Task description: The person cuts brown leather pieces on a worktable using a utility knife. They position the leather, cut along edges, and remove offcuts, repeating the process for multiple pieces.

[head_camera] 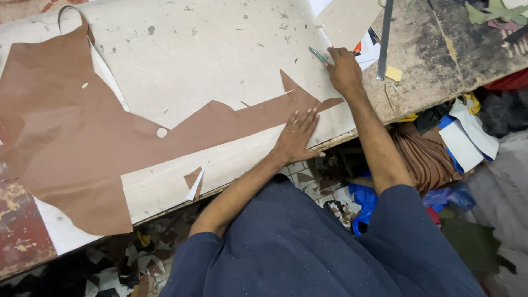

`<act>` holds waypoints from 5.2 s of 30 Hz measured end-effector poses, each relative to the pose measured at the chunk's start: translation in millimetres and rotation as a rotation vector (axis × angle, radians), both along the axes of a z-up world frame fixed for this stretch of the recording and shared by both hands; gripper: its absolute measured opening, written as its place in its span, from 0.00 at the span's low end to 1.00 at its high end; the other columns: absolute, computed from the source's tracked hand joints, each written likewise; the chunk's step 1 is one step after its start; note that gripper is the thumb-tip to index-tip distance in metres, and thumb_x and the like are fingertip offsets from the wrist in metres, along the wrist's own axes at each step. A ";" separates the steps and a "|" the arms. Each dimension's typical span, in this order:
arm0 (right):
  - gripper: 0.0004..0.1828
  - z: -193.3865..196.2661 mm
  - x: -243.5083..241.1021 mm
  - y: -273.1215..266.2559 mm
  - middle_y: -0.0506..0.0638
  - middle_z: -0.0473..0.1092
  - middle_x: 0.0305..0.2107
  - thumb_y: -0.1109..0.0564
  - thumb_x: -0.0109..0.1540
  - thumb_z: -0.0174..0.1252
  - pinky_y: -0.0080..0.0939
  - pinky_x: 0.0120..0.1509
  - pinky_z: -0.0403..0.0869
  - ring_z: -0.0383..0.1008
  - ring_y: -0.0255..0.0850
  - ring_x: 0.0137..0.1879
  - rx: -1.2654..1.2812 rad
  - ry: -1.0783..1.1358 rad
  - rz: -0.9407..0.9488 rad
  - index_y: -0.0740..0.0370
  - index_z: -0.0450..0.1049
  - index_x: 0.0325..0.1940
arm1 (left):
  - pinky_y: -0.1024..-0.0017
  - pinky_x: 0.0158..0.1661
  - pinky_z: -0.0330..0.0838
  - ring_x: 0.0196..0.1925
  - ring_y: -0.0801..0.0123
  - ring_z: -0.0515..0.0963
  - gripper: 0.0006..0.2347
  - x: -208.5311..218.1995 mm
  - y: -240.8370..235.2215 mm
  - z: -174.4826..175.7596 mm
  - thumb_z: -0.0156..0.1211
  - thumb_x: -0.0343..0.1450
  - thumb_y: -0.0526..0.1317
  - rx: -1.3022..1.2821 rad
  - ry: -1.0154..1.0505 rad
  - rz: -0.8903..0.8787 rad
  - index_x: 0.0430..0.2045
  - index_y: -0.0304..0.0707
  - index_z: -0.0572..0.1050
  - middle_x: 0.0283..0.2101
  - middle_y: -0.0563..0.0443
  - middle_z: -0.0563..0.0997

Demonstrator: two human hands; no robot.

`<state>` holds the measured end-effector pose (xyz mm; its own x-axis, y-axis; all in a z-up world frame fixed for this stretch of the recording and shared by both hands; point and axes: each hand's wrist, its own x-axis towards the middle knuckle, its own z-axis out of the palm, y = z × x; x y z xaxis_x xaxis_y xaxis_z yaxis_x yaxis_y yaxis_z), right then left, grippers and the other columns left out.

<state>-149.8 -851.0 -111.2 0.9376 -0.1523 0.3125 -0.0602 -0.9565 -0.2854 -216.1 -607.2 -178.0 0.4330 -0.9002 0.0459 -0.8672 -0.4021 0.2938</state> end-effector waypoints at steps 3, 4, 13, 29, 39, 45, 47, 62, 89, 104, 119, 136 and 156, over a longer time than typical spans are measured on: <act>0.16 -26.8 31.2 4.3 0.59 0.70 0.47 0.57 0.64 0.64 0.57 0.55 0.71 0.69 0.58 0.53 0.002 -0.042 -0.051 0.62 0.76 0.56 | 0.55 0.75 0.32 0.80 0.58 0.42 0.48 6.4 16.4 3.7 0.33 0.68 0.76 -0.052 0.106 -0.035 0.74 0.35 0.46 0.78 0.42 0.44; 0.13 -36.3 36.2 2.9 0.57 0.70 0.45 0.57 0.66 0.63 0.55 0.55 0.72 0.70 0.56 0.53 0.012 -0.060 -0.085 0.59 0.77 0.54 | 0.54 0.74 0.32 0.80 0.56 0.42 0.46 13.5 33.9 6.2 0.33 0.70 0.74 -0.078 0.100 -0.011 0.74 0.33 0.46 0.78 0.40 0.44; 0.11 -63.8 43.1 -27.3 0.62 0.67 0.47 0.63 0.69 0.56 0.58 0.54 0.68 0.67 0.58 0.52 -0.128 -0.214 0.095 0.68 0.68 0.54 | 0.48 0.72 0.34 0.78 0.52 0.46 0.29 46.9 312.5 31.3 0.50 0.78 0.47 -0.107 0.066 0.839 0.73 0.33 0.53 0.77 0.40 0.51; 0.09 -6.0 -13.4 224.9 0.62 0.73 0.32 0.60 0.69 0.47 0.52 0.41 0.75 0.75 0.51 0.39 -0.187 0.318 0.507 0.68 0.71 0.45 | 0.54 0.64 0.60 0.64 0.52 0.70 0.33 63.2 361.9 53.7 0.71 0.65 0.35 -0.415 0.116 0.757 0.69 0.44 0.66 0.63 0.51 0.75; 0.04 -26.9 21.6 403.2 0.51 0.71 0.25 0.58 0.65 0.51 0.42 0.29 0.73 0.76 0.41 0.29 -0.461 0.021 0.684 0.62 0.69 0.40 | 0.56 0.62 0.59 0.62 0.51 0.66 0.29 95.0 395.4 60.2 0.79 0.56 0.52 -0.349 0.041 0.549 0.53 0.50 0.82 0.71 0.57 0.67; 0.04 -27.8 20.3 407.4 0.49 0.70 0.22 0.58 0.65 0.51 0.40 0.26 0.72 0.75 0.38 0.27 -0.611 0.064 0.668 0.60 0.68 0.37 | 0.54 0.61 0.58 0.63 0.51 0.66 0.30 95.7 402.3 51.1 0.78 0.56 0.55 -0.341 0.049 0.551 0.54 0.50 0.82 0.73 0.55 0.64; 0.04 -31.0 21.2 409.3 0.50 0.70 0.22 0.58 0.65 0.51 0.40 0.27 0.72 0.75 0.39 0.27 -0.622 0.061 0.661 0.60 0.68 0.36 | 0.53 0.62 0.58 0.63 0.50 0.65 0.30 96.8 405.6 52.6 0.78 0.57 0.55 -0.328 0.031 0.549 0.55 0.50 0.82 0.74 0.55 0.63; 0.03 -15.6 -10.0 235.1 0.54 0.71 0.27 0.60 0.65 0.54 0.49 0.36 0.75 0.76 0.46 0.33 -0.625 0.205 0.567 0.62 0.68 0.40 | 0.52 0.59 0.55 0.61 0.50 0.66 0.23 92.7 342.9 69.1 0.76 0.63 0.49 -0.327 0.005 0.699 0.50 0.41 0.81 0.62 0.43 0.71; 0.03 -28.0 -25.8 86.6 0.53 0.69 0.24 0.62 0.68 0.52 0.46 0.31 0.73 0.74 0.43 0.31 -0.689 0.313 0.490 0.63 0.66 0.40 | 0.53 0.56 0.57 0.44 0.59 0.70 0.05 84.6 206.3 26.5 0.62 0.76 0.39 -0.454 -0.114 0.702 0.33 0.39 0.78 0.35 0.53 0.77; 0.07 -10.2 -76.1 -12.2 0.54 0.73 0.26 0.59 0.70 0.49 0.47 0.30 0.74 0.76 0.42 0.28 -0.656 0.391 0.070 0.63 0.69 0.40 | 0.58 0.45 0.63 0.36 0.60 0.70 0.08 95.9 209.1 42.5 0.65 0.75 0.40 -0.708 0.256 0.958 0.30 0.36 0.74 0.30 0.51 0.72; 0.06 -79.0 -89.6 73.3 0.57 0.74 0.29 0.60 0.64 0.54 0.44 0.25 0.74 0.79 0.46 0.28 -0.430 0.151 -0.019 0.65 0.75 0.36 | 0.48 0.74 0.48 0.77 0.60 0.57 0.26 41.3 -3.6 -3.5 0.51 0.76 0.45 -0.202 -0.084 0.165 0.72 0.43 0.60 0.75 0.52 0.61; 0.13 -10.8 -103.3 264.5 0.65 0.76 0.25 0.61 0.66 0.44 0.58 0.35 0.77 0.80 0.57 0.31 0.085 0.557 0.012 0.74 0.71 0.45 | 0.50 0.73 0.41 0.78 0.53 0.52 0.19 56.9 178.3 24.5 0.52 0.78 0.39 -0.351 0.125 0.550 0.66 0.40 0.70 0.76 0.41 0.58; 0.05 -51.9 -46.8 316.9 0.53 0.73 0.18 0.61 0.61 0.56 0.40 0.21 0.72 0.79 0.42 0.23 -0.250 0.183 -0.079 0.66 0.73 0.33 | 0.55 0.62 0.57 0.64 0.54 0.66 0.13 76.5 178.3 31.9 0.73 0.67 0.41 -0.638 0.192 0.726 0.43 0.39 0.84 0.59 0.45 0.73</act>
<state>-196.6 -534.2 -163.1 0.9700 -0.1665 0.1772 -0.1658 -0.9860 -0.0192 -139.6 -428.9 -146.1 0.9217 -0.2436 0.3019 -0.3873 -0.5353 0.7506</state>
